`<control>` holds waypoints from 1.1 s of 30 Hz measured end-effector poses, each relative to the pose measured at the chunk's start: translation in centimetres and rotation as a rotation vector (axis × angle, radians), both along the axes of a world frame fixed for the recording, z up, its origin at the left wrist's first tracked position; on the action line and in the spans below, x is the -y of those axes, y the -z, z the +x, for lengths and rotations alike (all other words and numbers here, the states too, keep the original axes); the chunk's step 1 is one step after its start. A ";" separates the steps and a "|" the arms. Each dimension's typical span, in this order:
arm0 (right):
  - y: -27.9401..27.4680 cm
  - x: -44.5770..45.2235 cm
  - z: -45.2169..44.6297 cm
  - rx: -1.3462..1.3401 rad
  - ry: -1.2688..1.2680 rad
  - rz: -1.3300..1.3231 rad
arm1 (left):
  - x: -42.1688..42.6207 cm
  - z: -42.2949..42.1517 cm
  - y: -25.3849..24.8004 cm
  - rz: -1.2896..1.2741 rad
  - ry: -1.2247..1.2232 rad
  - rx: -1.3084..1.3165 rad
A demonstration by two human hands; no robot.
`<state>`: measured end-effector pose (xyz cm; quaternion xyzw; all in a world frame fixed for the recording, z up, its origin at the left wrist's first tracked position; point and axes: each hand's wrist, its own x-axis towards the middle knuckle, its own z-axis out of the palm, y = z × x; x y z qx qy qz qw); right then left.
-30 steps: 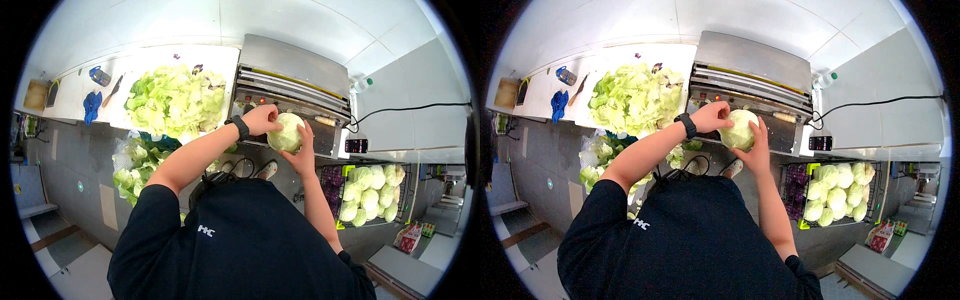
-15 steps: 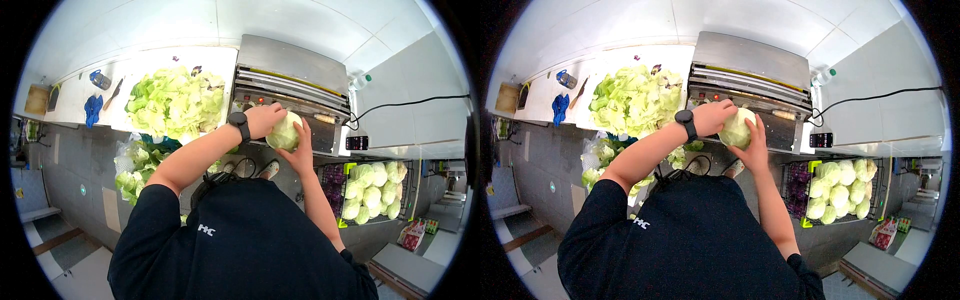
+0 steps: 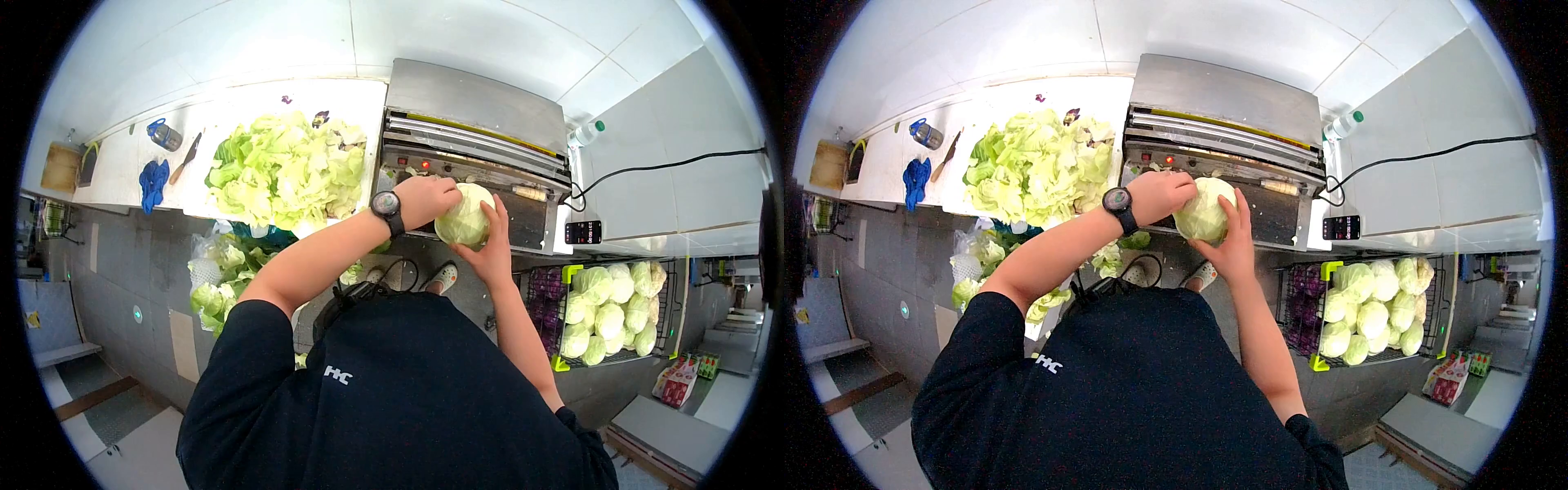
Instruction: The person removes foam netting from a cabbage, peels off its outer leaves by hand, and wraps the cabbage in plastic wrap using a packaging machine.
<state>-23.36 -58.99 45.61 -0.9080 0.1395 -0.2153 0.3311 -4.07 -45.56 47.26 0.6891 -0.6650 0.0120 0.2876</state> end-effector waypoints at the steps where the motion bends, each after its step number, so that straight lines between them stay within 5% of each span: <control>1: 0.0 0.0 0.0 0.004 -0.006 -0.005 | 0.0 0.0 0.2 -0.010 0.003 0.031; 6: 0.0 -0.1 0.0 0.004 0.000 -0.007 | 0.4 0.4 0.0 -0.015 -0.016 0.095; 11: -0.4 -0.4 0.1 -0.007 0.011 0.050 | 1.6 1.7 1.0 -0.272 -0.142 -0.186; 18: -0.3 -0.2 0.0 -0.007 -0.001 0.023 | 0.8 0.7 0.5 -0.142 -0.145 -0.398; 28: 0.0 -0.4 -0.1 -0.010 -0.008 0.014 | 2.2 2.5 0.6 0.036 0.006 -0.172; 33: -0.2 -0.4 -0.2 -0.008 -0.011 0.028 | 3.2 4.2 -0.3 -0.267 -0.356 -0.368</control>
